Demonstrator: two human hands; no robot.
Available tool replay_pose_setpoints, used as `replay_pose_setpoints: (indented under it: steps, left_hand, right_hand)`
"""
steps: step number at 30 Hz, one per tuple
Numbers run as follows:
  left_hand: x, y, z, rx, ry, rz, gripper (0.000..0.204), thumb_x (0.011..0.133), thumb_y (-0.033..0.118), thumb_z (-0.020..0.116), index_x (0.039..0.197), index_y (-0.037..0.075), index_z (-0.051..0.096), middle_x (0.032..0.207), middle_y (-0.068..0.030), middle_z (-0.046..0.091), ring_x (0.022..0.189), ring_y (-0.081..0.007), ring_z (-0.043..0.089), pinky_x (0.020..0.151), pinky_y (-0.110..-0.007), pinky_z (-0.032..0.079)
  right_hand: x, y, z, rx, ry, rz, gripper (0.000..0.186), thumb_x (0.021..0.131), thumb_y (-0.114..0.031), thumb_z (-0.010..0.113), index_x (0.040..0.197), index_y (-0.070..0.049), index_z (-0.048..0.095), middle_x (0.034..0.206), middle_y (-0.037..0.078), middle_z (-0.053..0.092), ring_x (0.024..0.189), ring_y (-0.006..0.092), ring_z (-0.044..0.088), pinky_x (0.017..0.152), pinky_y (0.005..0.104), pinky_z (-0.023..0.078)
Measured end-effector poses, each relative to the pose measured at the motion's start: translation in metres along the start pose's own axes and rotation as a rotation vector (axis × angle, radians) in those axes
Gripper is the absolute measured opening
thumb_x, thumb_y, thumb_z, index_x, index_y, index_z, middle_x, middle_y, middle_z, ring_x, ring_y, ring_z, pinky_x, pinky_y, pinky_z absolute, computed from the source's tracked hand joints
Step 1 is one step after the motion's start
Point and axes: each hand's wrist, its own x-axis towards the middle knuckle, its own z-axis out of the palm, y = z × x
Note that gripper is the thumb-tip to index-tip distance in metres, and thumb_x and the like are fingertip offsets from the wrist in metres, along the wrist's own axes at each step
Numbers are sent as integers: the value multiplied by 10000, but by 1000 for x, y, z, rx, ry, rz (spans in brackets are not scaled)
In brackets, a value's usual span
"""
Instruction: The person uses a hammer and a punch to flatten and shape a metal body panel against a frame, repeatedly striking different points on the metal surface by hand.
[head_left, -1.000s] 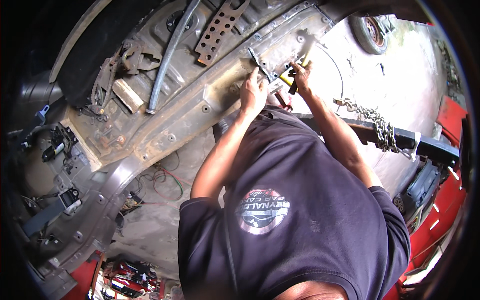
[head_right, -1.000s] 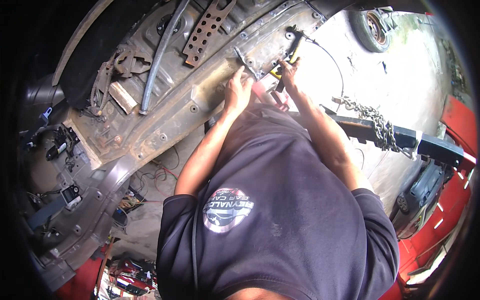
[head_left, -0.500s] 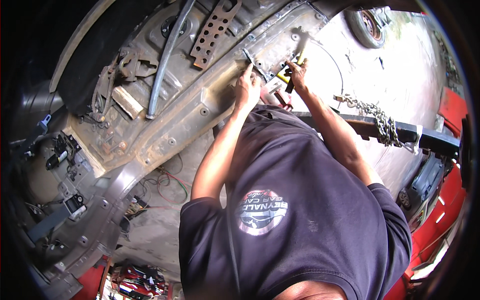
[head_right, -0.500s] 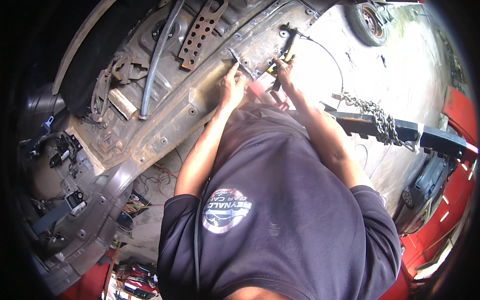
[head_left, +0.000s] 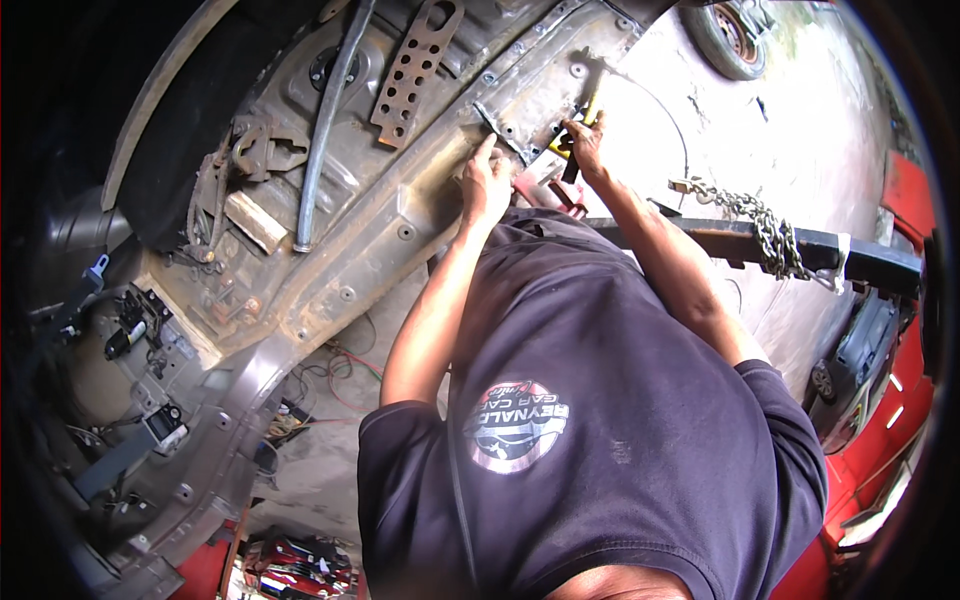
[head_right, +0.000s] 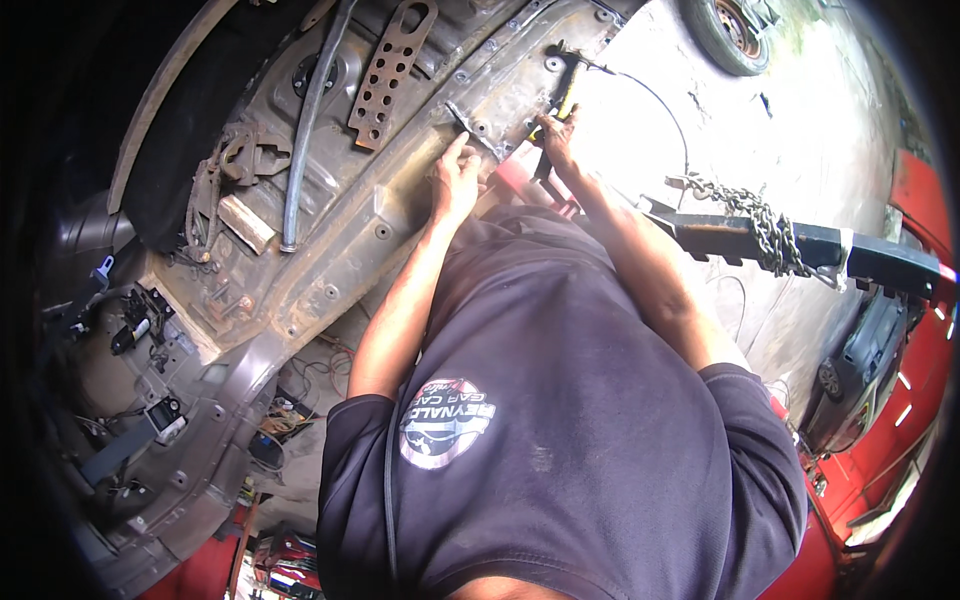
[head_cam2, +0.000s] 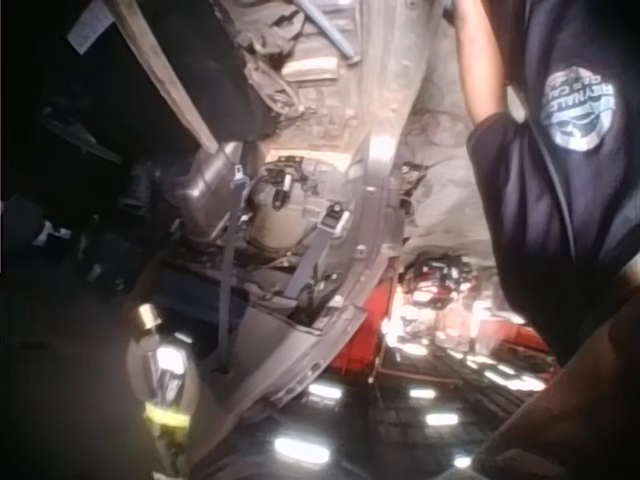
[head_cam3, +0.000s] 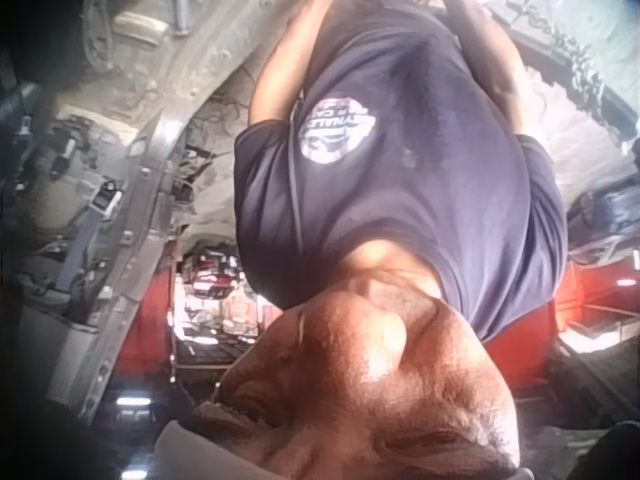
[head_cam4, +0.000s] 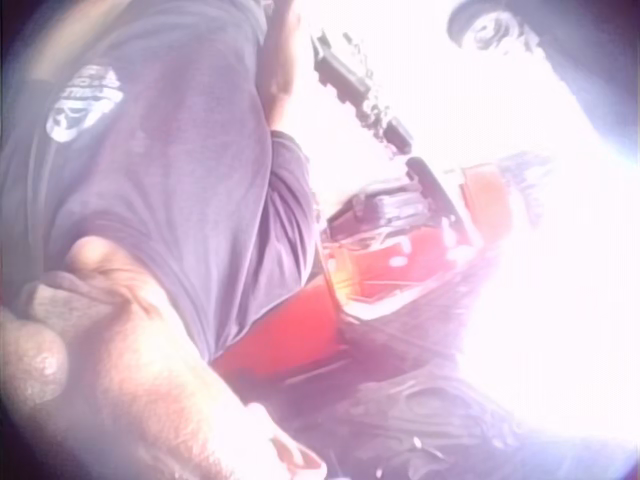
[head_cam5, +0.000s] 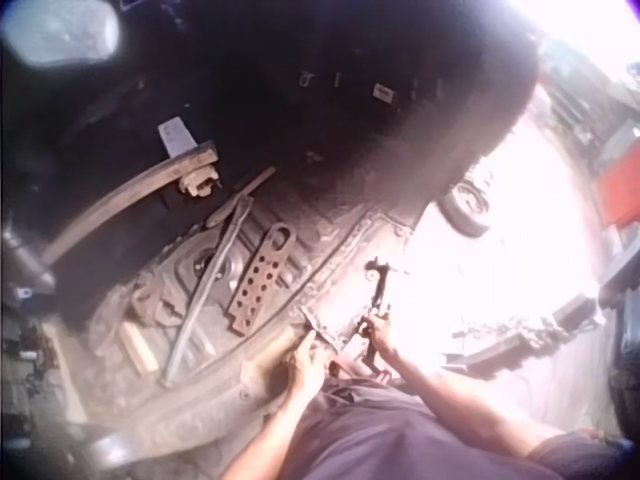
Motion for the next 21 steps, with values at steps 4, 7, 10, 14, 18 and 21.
replay_pose_setpoints:
  steps: [4, 7, 10, 14, 18, 21]
  left_hand:
    - [-3, 19, -4, -170, -10, -114, 476, 937, 65, 555, 1399, -30, 494, 1057, -171, 663, 699, -217, 697, 634, -332, 588]
    - [-3, 21, -5, -211, -13, -162, 488, 921, 97, 555, 1383, -51, 501, 1061, -219, 662, 747, -275, 700, 756, -388, 555]
    - [-4, 13, -2, -65, -3, -65, 519, 906, 105, 551, 1397, -52, 490, 1144, -261, 620, 924, -347, 678, 856, -422, 533]
    - [-2, 13, -2, 25, 1, 1, 553, 886, 120, 544, 1408, -52, 483, 1213, -306, 571, 1119, -429, 583, 979, -465, 471]
    - [-1, 10, -2, 48, 9, 34, 551, 885, 103, 544, 1410, -53, 482, 1201, -283, 582, 1009, -388, 646, 911, -432, 519]
    - [-1, 16, -4, -148, -44, -105, 529, 909, 53, 537, 1426, -42, 473, 1181, -223, 600, 829, -267, 689, 730, -365, 591]
  right_hand:
    - [1, -3, 2, -18, 1, -21, 705, 868, -33, 686, 1341, -6, 165, 757, 120, 637, 521, 182, 614, 443, 316, 540]
    - [1, 1, 1, 9, -10, -36, 787, 860, -33, 697, 1385, 6, 112, 756, 127, 643, 513, 191, 620, 441, 314, 536]
    - [4, 3, 1, 28, -3, -39, 816, 861, -41, 698, 1404, 3, 90, 749, 126, 644, 515, 194, 629, 450, 313, 539]
    - [7, 6, -2, 3, -16, -43, 820, 864, -46, 690, 1405, -1, 76, 742, 122, 641, 510, 190, 625, 451, 310, 536]
    - [6, 3, 0, -22, -6, -32, 781, 867, -49, 685, 1377, -4, 96, 727, 111, 630, 505, 186, 618, 450, 306, 532]
    - [3, 3, 1, 8, -6, -66, 733, 868, -52, 683, 1344, -8, 127, 715, 105, 620, 503, 182, 613, 446, 306, 530]
